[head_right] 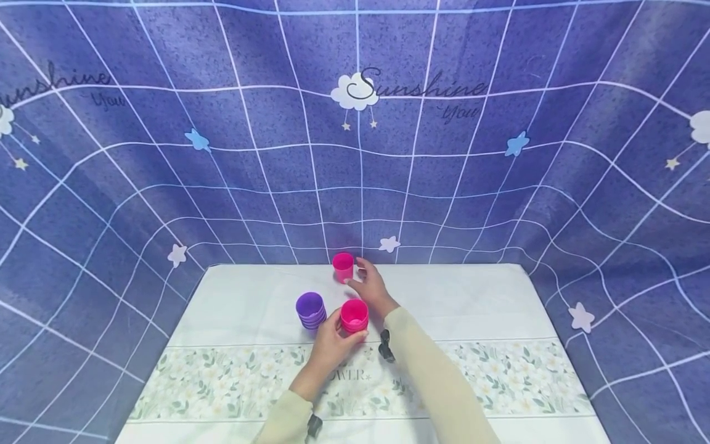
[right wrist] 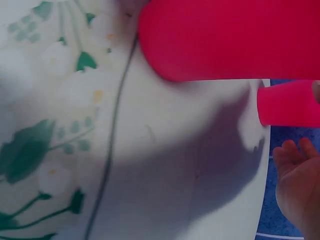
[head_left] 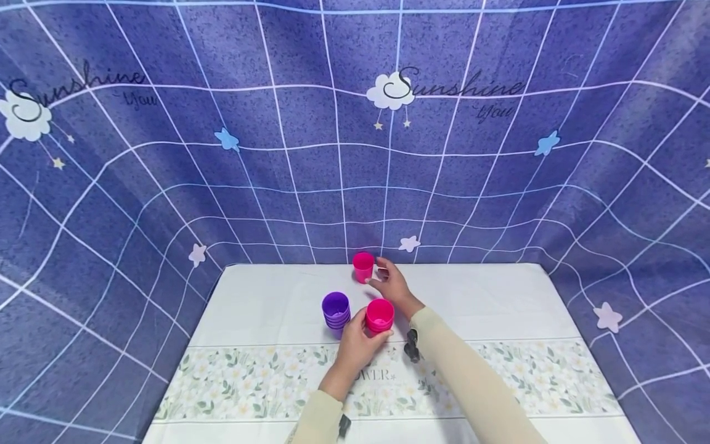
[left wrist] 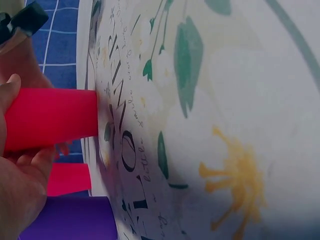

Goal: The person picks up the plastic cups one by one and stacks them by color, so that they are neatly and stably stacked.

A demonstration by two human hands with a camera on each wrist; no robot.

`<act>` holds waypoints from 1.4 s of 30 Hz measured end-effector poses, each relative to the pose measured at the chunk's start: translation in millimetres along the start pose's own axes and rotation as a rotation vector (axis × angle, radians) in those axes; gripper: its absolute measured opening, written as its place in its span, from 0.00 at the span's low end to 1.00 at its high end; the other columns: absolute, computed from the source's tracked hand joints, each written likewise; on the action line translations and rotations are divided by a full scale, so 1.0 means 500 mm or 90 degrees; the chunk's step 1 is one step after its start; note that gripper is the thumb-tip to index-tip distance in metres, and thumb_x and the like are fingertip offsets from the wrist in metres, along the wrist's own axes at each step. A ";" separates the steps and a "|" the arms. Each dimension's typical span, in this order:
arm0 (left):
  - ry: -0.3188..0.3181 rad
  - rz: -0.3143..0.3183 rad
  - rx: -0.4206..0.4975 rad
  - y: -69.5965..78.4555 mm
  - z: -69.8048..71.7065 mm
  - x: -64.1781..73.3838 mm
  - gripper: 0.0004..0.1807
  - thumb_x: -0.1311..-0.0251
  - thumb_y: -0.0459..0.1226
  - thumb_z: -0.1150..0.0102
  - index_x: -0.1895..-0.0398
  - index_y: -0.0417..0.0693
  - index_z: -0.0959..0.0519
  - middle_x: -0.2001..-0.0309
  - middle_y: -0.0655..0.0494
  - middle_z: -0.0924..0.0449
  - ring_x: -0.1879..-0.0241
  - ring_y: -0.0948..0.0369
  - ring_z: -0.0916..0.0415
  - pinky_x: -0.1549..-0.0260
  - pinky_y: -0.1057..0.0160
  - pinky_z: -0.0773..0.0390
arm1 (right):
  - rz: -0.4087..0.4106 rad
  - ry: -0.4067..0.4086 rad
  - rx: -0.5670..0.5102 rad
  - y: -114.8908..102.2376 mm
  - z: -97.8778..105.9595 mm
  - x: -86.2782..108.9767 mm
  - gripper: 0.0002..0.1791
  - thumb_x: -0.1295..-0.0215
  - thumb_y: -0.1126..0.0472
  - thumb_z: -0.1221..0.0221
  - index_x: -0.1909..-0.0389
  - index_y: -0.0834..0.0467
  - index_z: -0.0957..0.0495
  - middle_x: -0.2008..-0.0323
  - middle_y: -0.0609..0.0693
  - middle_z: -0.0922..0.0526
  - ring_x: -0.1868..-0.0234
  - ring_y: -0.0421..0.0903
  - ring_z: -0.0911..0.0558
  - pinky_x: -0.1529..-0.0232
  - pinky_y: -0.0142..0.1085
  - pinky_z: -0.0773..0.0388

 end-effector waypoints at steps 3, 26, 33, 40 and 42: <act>-0.005 0.001 -0.003 0.001 -0.002 0.000 0.37 0.47 0.47 0.18 0.34 0.50 0.22 0.40 0.52 0.13 0.37 0.59 0.16 0.34 0.54 0.17 | -0.003 -0.005 0.002 -0.002 -0.004 -0.007 0.40 0.36 0.66 0.29 0.25 0.66 0.35 0.31 0.71 0.25 0.31 0.70 0.22 0.28 0.59 0.22; -0.009 0.009 0.011 -0.005 -0.009 0.007 0.36 0.47 0.43 0.17 0.34 0.47 0.22 0.40 0.50 0.13 0.37 0.56 0.16 0.33 0.53 0.18 | -0.036 -0.040 0.062 0.014 -0.039 -0.034 0.48 0.36 0.63 0.28 0.20 0.65 0.42 0.30 0.69 0.25 0.30 0.67 0.22 0.25 0.57 0.26; -0.005 0.004 0.015 0.001 -0.004 0.007 0.36 0.48 0.40 0.17 0.34 0.47 0.22 0.40 0.50 0.13 0.37 0.56 0.16 0.33 0.52 0.18 | -0.021 -0.036 0.058 0.018 -0.047 -0.049 0.40 0.35 0.65 0.30 0.25 0.63 0.35 0.35 0.67 0.20 0.35 0.64 0.18 0.29 0.54 0.21; 0.000 -0.007 0.018 0.002 -0.003 0.001 0.37 0.48 0.41 0.17 0.34 0.47 0.22 0.41 0.50 0.12 0.38 0.57 0.15 0.34 0.55 0.17 | 0.009 -0.023 0.024 0.000 -0.037 -0.052 0.33 0.37 0.65 0.29 0.31 0.62 0.28 0.43 0.64 0.16 0.46 0.58 0.14 0.41 0.47 0.13; 0.002 -0.005 0.015 0.001 -0.001 0.000 0.37 0.48 0.42 0.17 0.34 0.47 0.22 0.41 0.50 0.12 0.39 0.57 0.15 0.35 0.55 0.16 | 0.025 -0.016 0.023 -0.014 -0.030 -0.046 0.33 0.38 0.64 0.28 0.32 0.62 0.27 0.45 0.63 0.16 0.47 0.56 0.14 0.44 0.43 0.13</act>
Point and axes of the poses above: each hand's wrist, its own x-axis away from the middle knuckle, its own z-axis out of the back of the hand, y = z × x, the point moved 8 cm from there along -x, towards the middle knuckle
